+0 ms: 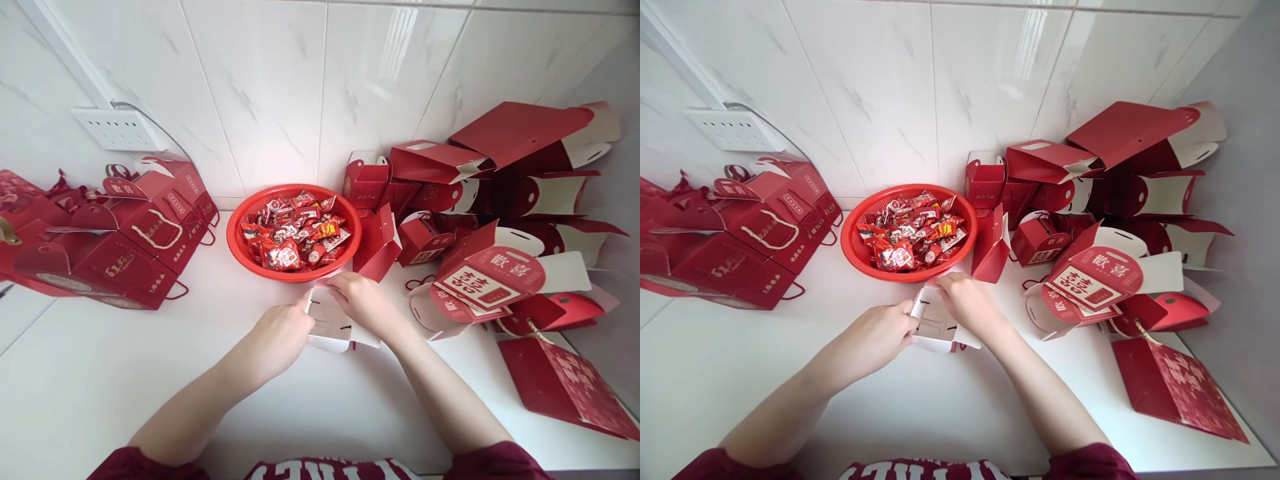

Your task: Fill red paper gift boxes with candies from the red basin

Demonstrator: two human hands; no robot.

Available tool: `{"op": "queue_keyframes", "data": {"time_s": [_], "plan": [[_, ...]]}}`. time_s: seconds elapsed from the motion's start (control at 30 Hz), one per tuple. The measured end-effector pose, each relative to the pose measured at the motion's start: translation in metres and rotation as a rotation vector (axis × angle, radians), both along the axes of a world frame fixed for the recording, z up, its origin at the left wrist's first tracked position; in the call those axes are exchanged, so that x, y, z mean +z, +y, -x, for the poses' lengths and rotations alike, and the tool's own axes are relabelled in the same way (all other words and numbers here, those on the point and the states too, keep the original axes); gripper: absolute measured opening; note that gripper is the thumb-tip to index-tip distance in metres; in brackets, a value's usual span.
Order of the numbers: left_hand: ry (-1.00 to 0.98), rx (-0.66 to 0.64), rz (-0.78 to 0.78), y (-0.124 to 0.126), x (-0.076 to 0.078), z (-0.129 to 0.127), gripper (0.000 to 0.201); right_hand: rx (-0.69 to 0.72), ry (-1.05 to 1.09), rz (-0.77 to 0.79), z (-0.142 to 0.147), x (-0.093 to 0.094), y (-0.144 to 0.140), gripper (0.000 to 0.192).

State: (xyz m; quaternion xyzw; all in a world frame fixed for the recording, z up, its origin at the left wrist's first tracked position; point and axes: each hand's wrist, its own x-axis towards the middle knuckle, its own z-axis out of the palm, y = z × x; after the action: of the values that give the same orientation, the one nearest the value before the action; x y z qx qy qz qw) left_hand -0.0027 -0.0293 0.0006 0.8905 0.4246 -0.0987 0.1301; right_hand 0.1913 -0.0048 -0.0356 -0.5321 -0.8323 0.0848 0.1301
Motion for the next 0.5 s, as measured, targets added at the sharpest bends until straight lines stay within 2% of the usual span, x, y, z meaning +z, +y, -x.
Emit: {"op": "queue_keyframes", "data": {"time_s": [0.1, 0.23, 0.33, 0.5], "plan": [[0.063, -0.001, 0.042, -0.003, 0.006, 0.005, 0.023, 0.197, 0.119, -0.017, 0.003, 0.012, -0.011, 0.022], [0.098, 0.015, 0.116, -0.004, 0.015, 0.004, 0.025, 0.439, 0.048, 0.243, 0.003, 0.021, -0.027, 0.025], [0.089, 0.012, 0.149, -0.001, 0.016, 0.002, 0.026, 0.451, -0.067, 0.371, 0.004, 0.018, -0.031, 0.024], [0.026, 0.025, 0.216, 0.009, 0.011, 0.005, 0.026, 0.451, -0.152, 0.397, 0.013, 0.012, -0.031, 0.023]]}}
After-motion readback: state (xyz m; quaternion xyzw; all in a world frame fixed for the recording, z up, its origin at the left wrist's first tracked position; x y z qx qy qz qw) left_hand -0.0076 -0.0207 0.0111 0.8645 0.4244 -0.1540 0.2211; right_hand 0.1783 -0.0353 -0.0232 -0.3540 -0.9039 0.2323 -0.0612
